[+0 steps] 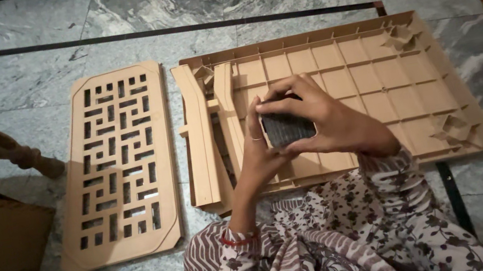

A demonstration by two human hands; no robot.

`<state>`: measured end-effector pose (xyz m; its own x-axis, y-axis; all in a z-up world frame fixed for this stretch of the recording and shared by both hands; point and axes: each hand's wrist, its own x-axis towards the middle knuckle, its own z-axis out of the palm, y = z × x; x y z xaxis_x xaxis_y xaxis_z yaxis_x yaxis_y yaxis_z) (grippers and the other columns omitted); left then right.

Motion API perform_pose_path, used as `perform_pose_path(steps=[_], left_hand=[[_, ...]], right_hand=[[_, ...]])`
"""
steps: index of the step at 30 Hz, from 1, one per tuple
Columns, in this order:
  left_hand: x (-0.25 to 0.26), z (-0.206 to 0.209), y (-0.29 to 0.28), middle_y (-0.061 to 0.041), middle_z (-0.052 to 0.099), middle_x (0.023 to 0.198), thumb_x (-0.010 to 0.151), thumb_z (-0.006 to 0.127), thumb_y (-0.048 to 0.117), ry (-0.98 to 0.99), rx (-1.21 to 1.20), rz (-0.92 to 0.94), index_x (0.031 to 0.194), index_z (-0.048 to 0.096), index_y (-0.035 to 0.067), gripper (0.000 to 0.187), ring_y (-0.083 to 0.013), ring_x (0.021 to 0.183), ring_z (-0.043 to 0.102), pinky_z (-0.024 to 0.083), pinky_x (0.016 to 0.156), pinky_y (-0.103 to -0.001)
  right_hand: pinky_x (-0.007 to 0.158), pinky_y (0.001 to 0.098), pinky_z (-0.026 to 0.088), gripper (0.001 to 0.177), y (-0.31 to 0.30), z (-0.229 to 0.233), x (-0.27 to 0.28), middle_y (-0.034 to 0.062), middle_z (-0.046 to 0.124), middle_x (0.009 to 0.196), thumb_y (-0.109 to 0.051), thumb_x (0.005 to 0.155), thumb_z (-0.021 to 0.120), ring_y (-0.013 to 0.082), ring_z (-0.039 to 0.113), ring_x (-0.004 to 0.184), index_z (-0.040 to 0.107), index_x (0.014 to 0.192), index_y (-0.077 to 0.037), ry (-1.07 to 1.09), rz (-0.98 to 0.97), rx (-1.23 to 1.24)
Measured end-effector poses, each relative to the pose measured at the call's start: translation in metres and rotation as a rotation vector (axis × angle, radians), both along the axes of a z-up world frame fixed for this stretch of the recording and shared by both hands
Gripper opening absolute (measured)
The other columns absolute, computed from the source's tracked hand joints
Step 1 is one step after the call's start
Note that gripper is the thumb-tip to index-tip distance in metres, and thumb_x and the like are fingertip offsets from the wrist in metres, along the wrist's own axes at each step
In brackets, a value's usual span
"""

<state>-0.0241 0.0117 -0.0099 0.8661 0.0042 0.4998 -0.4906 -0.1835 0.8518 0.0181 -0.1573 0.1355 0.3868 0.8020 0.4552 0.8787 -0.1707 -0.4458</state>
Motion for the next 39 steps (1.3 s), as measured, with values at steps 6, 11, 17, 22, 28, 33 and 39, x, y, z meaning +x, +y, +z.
perform_pose_path(steps=[6, 11, 17, 22, 28, 33, 39], left_hand=[[0.0, 0.003, 0.01, -0.022, 0.045, 0.157, 0.072, 0.092, 0.004, 0.015, -0.115, -0.068, 0.168, 0.003, 0.023, 0.132, -0.0337, 0.138, 0.057, 0.057, 0.108, -0.041], [0.006, 0.007, 0.013, -0.02, 0.053, 0.149, 0.07, 0.093, 0.003, 0.044, -0.128, -0.073, 0.167, 0.001, 0.026, 0.135, -0.0322, 0.131, 0.063, 0.059, 0.105, -0.041], [0.004, 0.012, 0.005, -0.021, 0.043, 0.157, 0.069, 0.097, 0.005, 0.013, -0.051, -0.043, 0.166, 0.002, 0.025, 0.137, -0.0348, 0.139, 0.055, 0.056, 0.11, -0.044], [0.002, 0.01, -0.002, -0.024, 0.038, 0.156, 0.069, 0.097, 0.003, -0.036, -0.023, 0.012, 0.167, 0.006, 0.023, 0.135, -0.0377, 0.141, 0.051, 0.055, 0.11, -0.046], [-0.002, 0.001, -0.004, -0.023, 0.043, 0.148, 0.068, 0.096, 0.006, 0.059, -0.03, -0.025, 0.164, 0.009, 0.021, 0.131, -0.0363, 0.136, 0.056, 0.058, 0.105, -0.043], [-0.015, -0.015, -0.004, -0.022, 0.047, 0.145, 0.071, 0.095, 0.006, 0.033, -0.008, -0.015, 0.164, 0.009, 0.02, 0.127, -0.0348, 0.131, 0.06, 0.06, 0.101, -0.041], [-0.011, -0.02, 0.003, -0.022, 0.05, 0.145, 0.072, 0.091, 0.002, 0.012, -0.095, -0.076, 0.167, 0.005, 0.019, 0.129, -0.0342, 0.128, 0.063, 0.059, 0.101, -0.042]], right_hand=[[0.12, 0.0408, 0.044, 0.085, 0.01, -0.005, -0.013, 0.0125, 0.049, 0.147, -0.013, 0.073, 0.092, 0.0303, 0.048, 0.144, 0.053, 0.148, -0.015, 0.124, -0.062, 0.158], [0.118, 0.039, 0.044, 0.095, 0.016, -0.014, -0.014, 0.0136, 0.049, 0.148, -0.013, 0.072, 0.091, 0.0314, 0.049, 0.143, 0.044, 0.154, -0.012, 0.23, -0.135, 0.252], [0.118, 0.0373, 0.046, 0.092, 0.01, -0.021, -0.011, 0.0095, 0.053, 0.138, -0.01, 0.068, 0.091, 0.0267, 0.054, 0.136, 0.05, 0.15, -0.012, 0.346, -0.156, 0.35], [0.121, 0.039, 0.046, 0.071, 0.004, -0.037, -0.014, 0.0096, 0.051, 0.14, -0.01, 0.074, 0.092, 0.027, 0.053, 0.139, 0.062, 0.139, -0.014, 0.373, -0.155, 0.419], [0.122, 0.0427, 0.047, 0.067, 0.006, -0.054, -0.017, 0.0105, 0.049, 0.139, -0.01, 0.075, 0.09, 0.0285, 0.051, 0.139, 0.065, 0.136, -0.017, 0.389, -0.126, 0.494], [0.12, 0.0431, 0.046, 0.067, 0.004, -0.068, -0.023, 0.0125, 0.049, 0.138, -0.014, 0.074, 0.089, 0.0285, 0.051, 0.136, 0.063, 0.135, -0.016, 0.404, -0.081, 0.538], [0.121, 0.0443, 0.041, 0.061, 0.009, -0.07, -0.021, 0.0143, 0.048, 0.139, -0.009, 0.076, 0.086, 0.0311, 0.049, 0.139, 0.065, 0.133, -0.011, 0.472, -0.062, 0.547]])
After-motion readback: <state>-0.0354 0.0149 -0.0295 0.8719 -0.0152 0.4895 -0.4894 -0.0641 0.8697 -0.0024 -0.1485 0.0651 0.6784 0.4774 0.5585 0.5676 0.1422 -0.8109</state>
